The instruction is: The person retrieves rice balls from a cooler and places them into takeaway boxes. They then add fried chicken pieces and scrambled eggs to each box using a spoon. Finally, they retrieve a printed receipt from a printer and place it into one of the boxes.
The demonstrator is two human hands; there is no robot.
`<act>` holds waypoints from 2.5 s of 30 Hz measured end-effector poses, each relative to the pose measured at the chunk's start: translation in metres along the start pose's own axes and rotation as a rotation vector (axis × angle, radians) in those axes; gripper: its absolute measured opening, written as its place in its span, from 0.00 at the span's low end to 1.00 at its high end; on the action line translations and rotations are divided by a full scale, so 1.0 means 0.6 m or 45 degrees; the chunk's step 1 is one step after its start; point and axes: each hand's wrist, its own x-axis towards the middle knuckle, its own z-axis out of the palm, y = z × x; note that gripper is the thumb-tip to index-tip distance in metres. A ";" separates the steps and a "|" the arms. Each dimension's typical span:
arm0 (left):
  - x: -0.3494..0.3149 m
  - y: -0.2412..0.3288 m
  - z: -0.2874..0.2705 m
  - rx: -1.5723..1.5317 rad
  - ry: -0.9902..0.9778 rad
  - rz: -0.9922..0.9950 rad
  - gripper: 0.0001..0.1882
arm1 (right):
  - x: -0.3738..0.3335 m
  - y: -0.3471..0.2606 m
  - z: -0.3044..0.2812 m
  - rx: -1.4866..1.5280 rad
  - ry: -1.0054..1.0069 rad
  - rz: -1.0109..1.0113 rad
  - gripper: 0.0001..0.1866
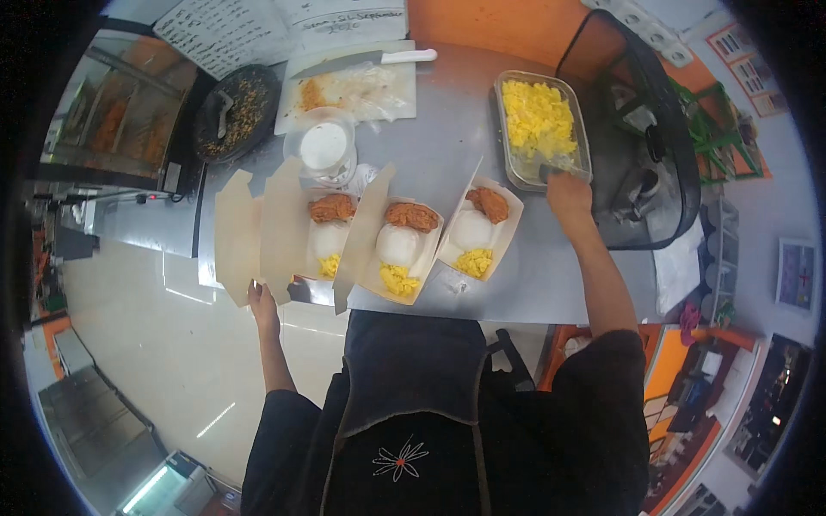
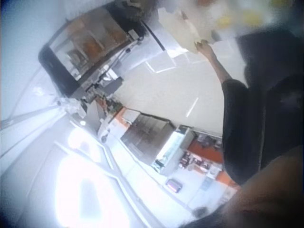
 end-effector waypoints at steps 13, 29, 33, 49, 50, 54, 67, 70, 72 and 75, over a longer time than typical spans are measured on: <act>-0.073 0.146 -0.058 0.674 -0.557 -0.374 0.25 | 0.002 0.005 0.111 0.036 0.390 -0.113 0.25; 0.163 0.210 0.409 1.736 -1.167 0.978 0.16 | -0.451 -0.272 0.296 0.823 -0.890 -0.109 0.14; 0.189 0.170 0.428 1.763 -1.137 0.979 0.14 | -0.490 -0.350 0.207 0.748 -0.614 -0.031 0.12; 0.019 0.484 0.313 0.330 -0.980 1.294 0.18 | -0.566 -0.288 0.151 1.892 -0.736 0.262 0.14; 0.002 0.474 0.310 0.302 -0.994 1.353 0.19 | -0.576 -0.278 0.170 1.999 -0.844 0.350 0.15; -0.150 0.409 0.361 -0.177 -1.408 1.375 0.13 | -0.591 -0.236 0.201 2.012 -1.021 0.666 0.30; -0.615 0.127 0.808 0.340 -2.050 1.888 0.26 | -0.687 0.030 0.504 1.951 -0.505 0.551 0.26; -0.616 0.030 0.915 0.700 -2.049 1.769 0.28 | -0.762 0.151 0.508 2.118 -0.540 0.392 0.20; -0.623 -0.024 0.983 0.700 -2.038 1.803 0.28 | -0.834 0.246 0.481 2.311 -0.513 0.563 0.17; -0.614 -0.069 1.017 0.717 -1.873 1.733 0.30 | -0.918 0.392 0.556 1.920 0.052 1.048 0.13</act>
